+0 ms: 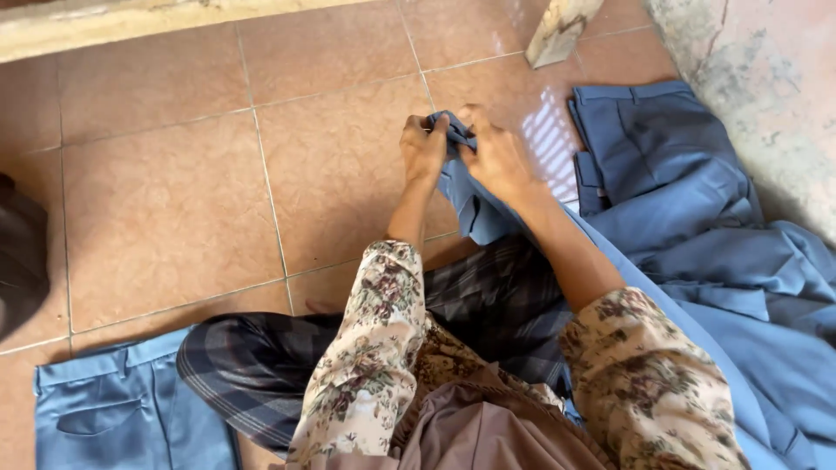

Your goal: Folding multiple pairs of blue trousers into neat rectangles on a tiled floor.

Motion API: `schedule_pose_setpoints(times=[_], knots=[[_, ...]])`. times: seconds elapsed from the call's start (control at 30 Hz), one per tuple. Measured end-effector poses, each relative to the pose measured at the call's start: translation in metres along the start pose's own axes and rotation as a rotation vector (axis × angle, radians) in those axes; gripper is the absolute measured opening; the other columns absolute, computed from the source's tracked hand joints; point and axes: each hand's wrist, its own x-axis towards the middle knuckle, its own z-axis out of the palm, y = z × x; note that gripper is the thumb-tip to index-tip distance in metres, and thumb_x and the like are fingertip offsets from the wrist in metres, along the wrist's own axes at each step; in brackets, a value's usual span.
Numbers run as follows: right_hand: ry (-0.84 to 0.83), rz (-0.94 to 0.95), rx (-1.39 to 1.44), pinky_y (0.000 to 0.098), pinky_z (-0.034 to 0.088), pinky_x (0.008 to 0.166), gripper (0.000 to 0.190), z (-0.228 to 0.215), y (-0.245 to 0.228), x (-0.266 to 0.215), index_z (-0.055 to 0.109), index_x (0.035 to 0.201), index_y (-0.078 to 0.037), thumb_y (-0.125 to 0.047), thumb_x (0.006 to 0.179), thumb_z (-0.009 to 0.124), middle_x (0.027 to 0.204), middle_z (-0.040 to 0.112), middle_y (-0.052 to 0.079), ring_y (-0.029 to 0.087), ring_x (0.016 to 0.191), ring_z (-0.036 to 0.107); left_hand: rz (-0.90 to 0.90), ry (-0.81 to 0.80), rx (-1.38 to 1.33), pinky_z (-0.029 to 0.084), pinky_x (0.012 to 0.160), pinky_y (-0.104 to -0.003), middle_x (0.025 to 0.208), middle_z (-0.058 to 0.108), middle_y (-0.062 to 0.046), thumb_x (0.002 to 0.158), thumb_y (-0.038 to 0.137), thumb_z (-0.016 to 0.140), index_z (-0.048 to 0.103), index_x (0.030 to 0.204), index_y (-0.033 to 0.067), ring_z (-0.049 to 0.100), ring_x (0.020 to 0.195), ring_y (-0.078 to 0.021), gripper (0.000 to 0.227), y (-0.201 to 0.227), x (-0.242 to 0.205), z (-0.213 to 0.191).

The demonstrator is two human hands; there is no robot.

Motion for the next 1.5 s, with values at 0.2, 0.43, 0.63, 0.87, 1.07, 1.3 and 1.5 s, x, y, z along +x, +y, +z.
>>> schedule_pose_setpoints(times=[0.2,0.43,0.63,0.87,1.07,1.3,1.5], knots=[[0.071,-0.305,-0.387,0.0361,0.062,0.07,0.027,-0.006,0.055,-0.064,0.063,0.113,-0.025,-0.015,0.088,0.065,0.099,0.068,0.003,0.026,0.085,0.075,0.063,0.132,0.172,0.061,0.083,-0.045,0.09,0.074,-0.016,0.08,0.045,0.07,0.066,0.094,0.0079,0.073,0.102,-0.034,0.04,0.02,0.015,0.001],[0.212,-0.224,-0.575,0.0348,0.057,0.062,0.031,-0.036,0.056,-0.131,0.078,0.092,-0.025,-0.054,0.088,0.066,0.119,0.069,0.0,0.024,0.094,0.071,0.012,0.245,0.162,0.065,0.079,-0.042,0.089,0.074,-0.018,0.08,0.038,0.069,0.067,0.092,0.0047,0.073,0.1,-0.034,0.035,0.01,0.072,-0.05],[0.278,-0.267,-0.674,0.0388,0.056,0.067,0.041,0.011,0.027,-0.11,0.078,0.088,-0.018,-0.055,0.07,0.078,0.126,0.065,0.006,0.029,0.105,0.063,-0.029,0.344,0.145,0.064,0.065,-0.04,0.081,0.074,-0.018,0.078,0.035,0.067,0.069,0.085,0.0054,0.075,0.082,-0.0317,0.031,-0.009,0.095,-0.122],[-0.147,-0.1,-0.265,0.0433,0.057,0.076,0.028,-0.011,0.024,-0.049,0.08,0.111,-0.023,-0.029,0.085,0.071,0.13,0.07,0.005,0.029,0.11,0.068,0.081,0.549,-0.046,0.063,0.038,-0.029,0.077,0.073,-0.017,0.085,0.022,0.068,0.068,0.093,-0.0076,0.072,0.049,-0.0218,0.03,0.021,0.103,-0.249],[-0.47,-0.083,-0.062,0.0422,0.055,0.081,0.046,0.008,0.02,-0.023,0.078,0.115,-0.024,-0.007,0.083,0.05,0.108,0.078,0.006,0.034,0.091,0.071,-0.078,0.612,-0.094,0.066,0.041,-0.026,0.083,0.072,-0.019,0.087,0.014,0.064,0.066,0.095,-0.0092,0.071,0.05,-0.02,0.025,0.002,0.076,-0.341],[-0.029,-0.207,-0.481,0.0408,0.05,0.066,0.042,-0.022,0.054,0.033,0.081,0.107,-0.037,-0.007,0.082,0.065,0.096,0.078,-0.001,0.029,0.065,0.067,-0.148,0.585,-0.185,0.073,0.053,-0.028,0.096,0.072,-0.019,0.09,0.015,0.066,0.063,0.106,-0.0084,0.077,0.067,-0.0224,0.028,0.001,0.061,-0.357],[0.138,-0.455,-0.412,0.0358,0.049,0.064,0.022,0.006,0.004,-0.028,0.082,0.092,-0.025,-0.013,0.085,0.065,0.098,0.072,-0.002,0.022,0.069,0.063,-0.111,0.646,-0.18,0.069,0.043,-0.027,0.084,0.073,-0.019,0.087,0.014,0.066,0.066,0.096,-0.0096,0.074,0.052,-0.0214,0.025,-0.002,0.063,-0.376]])
